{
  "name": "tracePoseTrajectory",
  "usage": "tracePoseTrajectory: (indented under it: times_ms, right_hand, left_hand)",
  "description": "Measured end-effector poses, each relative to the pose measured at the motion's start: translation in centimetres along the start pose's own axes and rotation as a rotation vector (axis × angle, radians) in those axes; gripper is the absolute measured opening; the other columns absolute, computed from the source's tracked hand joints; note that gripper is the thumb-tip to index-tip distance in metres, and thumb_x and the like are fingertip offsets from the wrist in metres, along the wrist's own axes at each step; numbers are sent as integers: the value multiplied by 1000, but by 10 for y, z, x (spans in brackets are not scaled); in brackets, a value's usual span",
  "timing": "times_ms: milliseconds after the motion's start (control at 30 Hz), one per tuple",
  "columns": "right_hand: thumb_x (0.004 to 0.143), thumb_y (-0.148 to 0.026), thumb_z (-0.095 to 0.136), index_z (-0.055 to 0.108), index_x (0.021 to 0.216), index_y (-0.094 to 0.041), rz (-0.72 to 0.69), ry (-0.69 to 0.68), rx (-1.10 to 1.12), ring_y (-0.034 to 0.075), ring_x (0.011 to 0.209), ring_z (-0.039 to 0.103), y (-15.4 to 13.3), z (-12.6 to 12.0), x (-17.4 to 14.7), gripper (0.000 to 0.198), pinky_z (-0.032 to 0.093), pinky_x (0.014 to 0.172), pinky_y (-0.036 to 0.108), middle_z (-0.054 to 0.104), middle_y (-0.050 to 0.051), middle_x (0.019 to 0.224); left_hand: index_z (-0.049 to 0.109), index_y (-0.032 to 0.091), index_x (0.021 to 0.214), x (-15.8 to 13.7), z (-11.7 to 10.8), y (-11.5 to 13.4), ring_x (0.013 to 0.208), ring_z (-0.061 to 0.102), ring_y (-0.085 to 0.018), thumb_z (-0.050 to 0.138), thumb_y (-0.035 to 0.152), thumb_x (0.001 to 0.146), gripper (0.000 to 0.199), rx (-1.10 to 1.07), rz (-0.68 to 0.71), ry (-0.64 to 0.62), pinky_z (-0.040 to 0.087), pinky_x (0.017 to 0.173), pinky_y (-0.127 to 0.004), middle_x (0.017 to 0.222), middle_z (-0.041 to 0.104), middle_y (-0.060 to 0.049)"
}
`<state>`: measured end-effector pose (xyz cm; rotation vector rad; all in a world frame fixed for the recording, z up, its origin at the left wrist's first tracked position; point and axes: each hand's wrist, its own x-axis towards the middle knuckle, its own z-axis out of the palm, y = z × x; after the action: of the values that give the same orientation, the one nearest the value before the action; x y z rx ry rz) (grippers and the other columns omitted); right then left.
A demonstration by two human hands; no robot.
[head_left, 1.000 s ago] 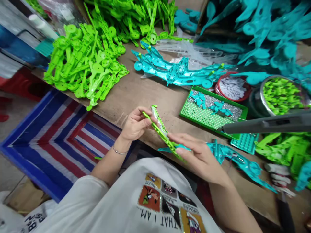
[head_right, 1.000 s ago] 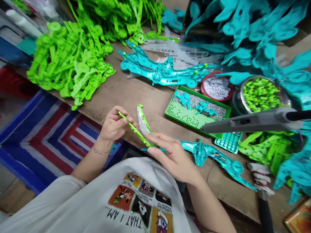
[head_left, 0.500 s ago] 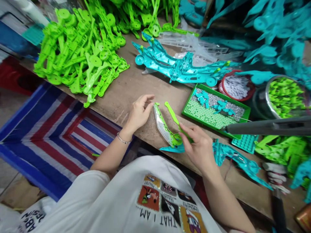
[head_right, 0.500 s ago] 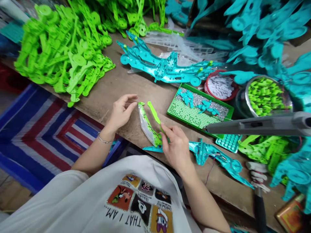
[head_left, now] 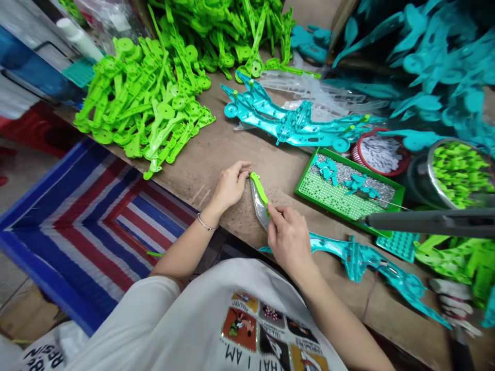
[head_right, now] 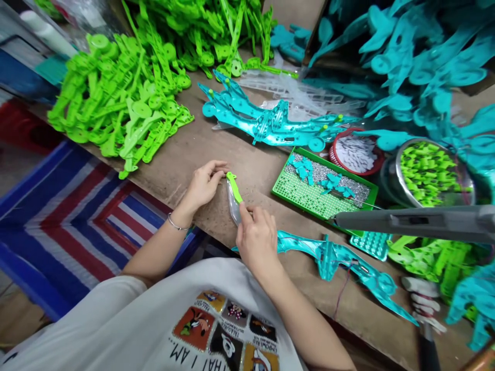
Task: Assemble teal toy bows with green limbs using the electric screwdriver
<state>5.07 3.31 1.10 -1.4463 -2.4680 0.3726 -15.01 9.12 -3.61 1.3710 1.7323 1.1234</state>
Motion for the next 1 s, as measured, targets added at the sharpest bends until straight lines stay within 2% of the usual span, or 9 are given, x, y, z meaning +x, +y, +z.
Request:
tracePoseTrajectory:
  times_ms: [167,400,533,633,733,867,1000]
  right_hand:
    - [94,-13,45,66,131,-16,11,-76,-19,26,96,59,-3,-2,-1,42,41,81,40,69,13,110]
    - [94,-15,47,67,129,-17,21,-143,-16,26,96,61,-2,-5,0,40,39,79,39,71,13,109]
    - [97,-21,47,69,128,-19,35,-192,0,26,95,63,-2,-10,4,37,39,78,38,72,11,106]
    - [101,-27,43,68,129,-20,73,-235,36,26,94,64,1,-15,15,38,41,80,37,73,11,102]
    - [102,-32,43,61,137,-16,112,-320,85,27,101,65,5,-17,27,42,44,85,37,71,14,111]
    - [102,-35,42,47,148,-16,91,-460,49,30,107,64,5,-16,34,49,46,90,39,64,18,121]
    - [104,-37,36,49,144,-15,79,-493,109,28,106,64,6,-15,38,48,46,90,37,64,18,118]
  left_hand:
    - [68,17,113,2,-1,0,93,74,-19,62,14,90,24,-47,-10,-5,57,90,-36,103,77,-9]
    - [70,14,107,5,-2,7,84,72,-18,76,11,78,30,-124,-70,-44,57,80,-32,94,76,-8]
    - [72,16,102,7,-2,9,81,71,-16,76,8,75,28,-126,-67,-58,56,79,-30,91,76,-6]
    - [76,18,93,6,-4,10,80,70,-16,74,10,78,17,-61,-16,-82,55,80,-30,90,76,-4]
    - [79,21,87,6,-7,10,79,68,-17,75,14,79,12,25,34,-80,53,82,-32,86,75,-3]
    - [80,23,87,8,-8,9,78,67,-17,76,18,78,11,70,60,-79,53,80,-31,85,76,-3]
    - [79,22,86,10,-8,7,78,69,-17,77,17,76,12,37,39,-95,54,79,-31,87,78,-3]
